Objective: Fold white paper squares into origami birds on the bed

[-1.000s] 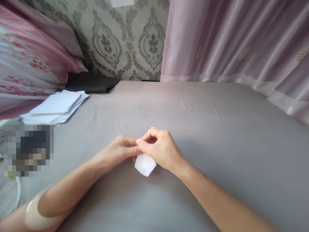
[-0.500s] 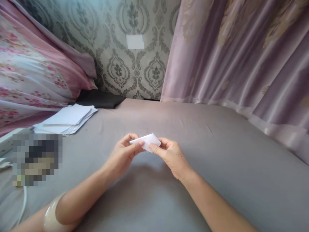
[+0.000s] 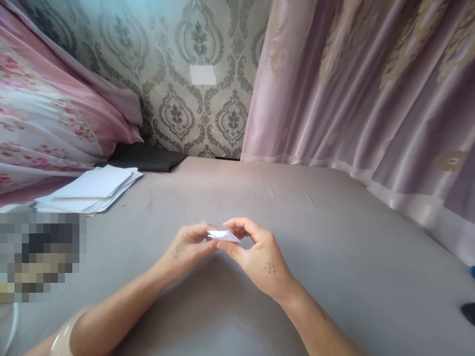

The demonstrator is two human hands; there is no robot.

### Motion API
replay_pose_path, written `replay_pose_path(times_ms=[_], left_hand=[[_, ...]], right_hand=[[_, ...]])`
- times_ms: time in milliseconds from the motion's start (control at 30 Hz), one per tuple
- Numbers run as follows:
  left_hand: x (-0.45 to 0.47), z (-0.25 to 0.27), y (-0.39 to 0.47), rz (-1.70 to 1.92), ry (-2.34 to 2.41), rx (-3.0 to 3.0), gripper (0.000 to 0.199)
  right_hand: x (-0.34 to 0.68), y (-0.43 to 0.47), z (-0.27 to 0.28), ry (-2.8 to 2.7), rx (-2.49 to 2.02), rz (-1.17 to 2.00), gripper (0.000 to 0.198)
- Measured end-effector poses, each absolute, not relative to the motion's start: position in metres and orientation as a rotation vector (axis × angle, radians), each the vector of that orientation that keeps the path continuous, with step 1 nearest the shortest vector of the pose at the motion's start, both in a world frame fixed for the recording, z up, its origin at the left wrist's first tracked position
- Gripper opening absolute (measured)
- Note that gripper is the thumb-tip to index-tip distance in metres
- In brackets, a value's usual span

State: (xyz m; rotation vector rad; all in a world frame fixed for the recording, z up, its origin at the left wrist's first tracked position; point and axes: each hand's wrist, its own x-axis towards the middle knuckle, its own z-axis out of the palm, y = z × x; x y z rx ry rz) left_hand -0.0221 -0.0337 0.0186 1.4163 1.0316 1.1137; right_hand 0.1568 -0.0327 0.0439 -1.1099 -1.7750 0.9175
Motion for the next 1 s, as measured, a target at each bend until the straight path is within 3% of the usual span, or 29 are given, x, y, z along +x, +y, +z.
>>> replay_pose_path(times_ms=[200,467,767,1000], left_hand=[[-0.023,0.022,-0.036,1.270,0.986,1.506,0.014],[-0.020,0.023,-0.044,1.421,0.771,1.426,0.016],[-0.014,0.022,-0.049,1.595,0.683,1.498,0.017],[-0.013,0.020,-0.051,1.549,0.692,1.569,0.018]], right_hand=[[0.159,-0.035,0.044,-1.842,-0.893,0.748,0.006],[0.161,-0.040,0.049,-1.894,-0.798,0.474,0.021],[0.156,-0.045,0.041,-1.856,-0.913,0.208,0.020],[0.150,-0.049,0.040,-1.838,-0.852,0.180,0.018]])
